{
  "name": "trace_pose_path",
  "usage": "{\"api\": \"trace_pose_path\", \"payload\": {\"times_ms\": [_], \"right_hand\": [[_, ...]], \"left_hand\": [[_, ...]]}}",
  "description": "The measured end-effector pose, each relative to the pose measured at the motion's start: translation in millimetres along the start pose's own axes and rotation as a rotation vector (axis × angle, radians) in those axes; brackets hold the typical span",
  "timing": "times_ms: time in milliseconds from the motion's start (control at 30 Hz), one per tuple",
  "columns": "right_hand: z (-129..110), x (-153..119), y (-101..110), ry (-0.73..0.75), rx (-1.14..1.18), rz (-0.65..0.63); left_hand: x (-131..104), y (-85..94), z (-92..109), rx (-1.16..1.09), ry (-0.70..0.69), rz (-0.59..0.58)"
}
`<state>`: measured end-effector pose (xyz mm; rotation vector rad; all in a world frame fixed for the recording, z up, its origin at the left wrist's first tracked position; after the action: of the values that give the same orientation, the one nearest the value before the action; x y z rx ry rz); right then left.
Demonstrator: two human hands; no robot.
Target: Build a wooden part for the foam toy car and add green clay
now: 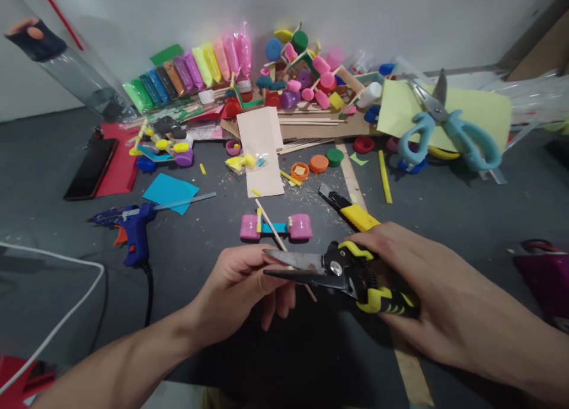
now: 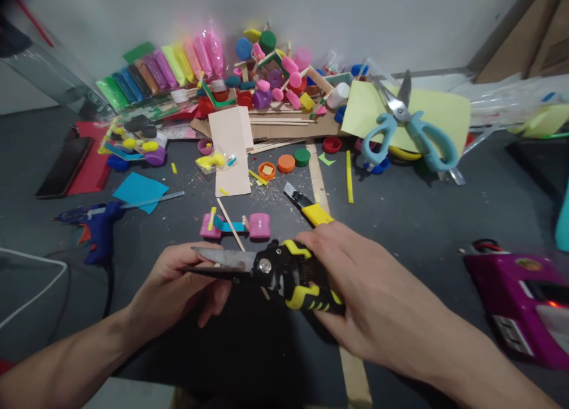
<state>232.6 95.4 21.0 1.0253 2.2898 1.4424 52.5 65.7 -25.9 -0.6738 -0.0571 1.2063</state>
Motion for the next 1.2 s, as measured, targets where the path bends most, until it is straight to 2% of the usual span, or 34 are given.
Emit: {"api": "trace_pose_path", "payload": {"times_ms": [233, 467, 700, 867, 1033, 1200], "right_hand": [[-1.0, -0.2, -2.0, -0.014, 0.028, -0.047], [-5.4, -2.9, -3.0, -0.006, 0.006, -0.071], [-9.6, -9.9, -0.9, 0.054, -0.088, -0.016], [-15.5, -8.5, 0.7, 0.103, -0.138, 0.062], [-14.2, -2.8, 5.7, 0.053, -0.104, 0.123], [-10.7, 1.0, 3.8, 0.015, -0.024, 0.034]], "left_hand": [[-1.1, 0.8, -3.8, 0.061, 0.008, -0.004], [1.9, -0.8, -1.2, 0.020, -0.064, -0.067], [0.2, -3.6, -2.5, -0.023, -0.128, -0.072], [-1.4, -11.6, 1.6, -0.109, -0.225, -0.175], [-0.6, -13.4, 1.3, -0.119, -0.149, -0.181], [-0.8, -6.6, 1.5, -0.066, -0.152, -0.136]]}}
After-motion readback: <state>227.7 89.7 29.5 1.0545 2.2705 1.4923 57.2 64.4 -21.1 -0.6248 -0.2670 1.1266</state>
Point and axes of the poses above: each hand's wrist, its own x-axis towards the middle knuckle, its own y-axis out of the back of the hand, z = x × y, the point moved 7 cm from there along x, towards the middle knuckle, and after that the axes turned 1 degree about z, right-handed, at the moved point
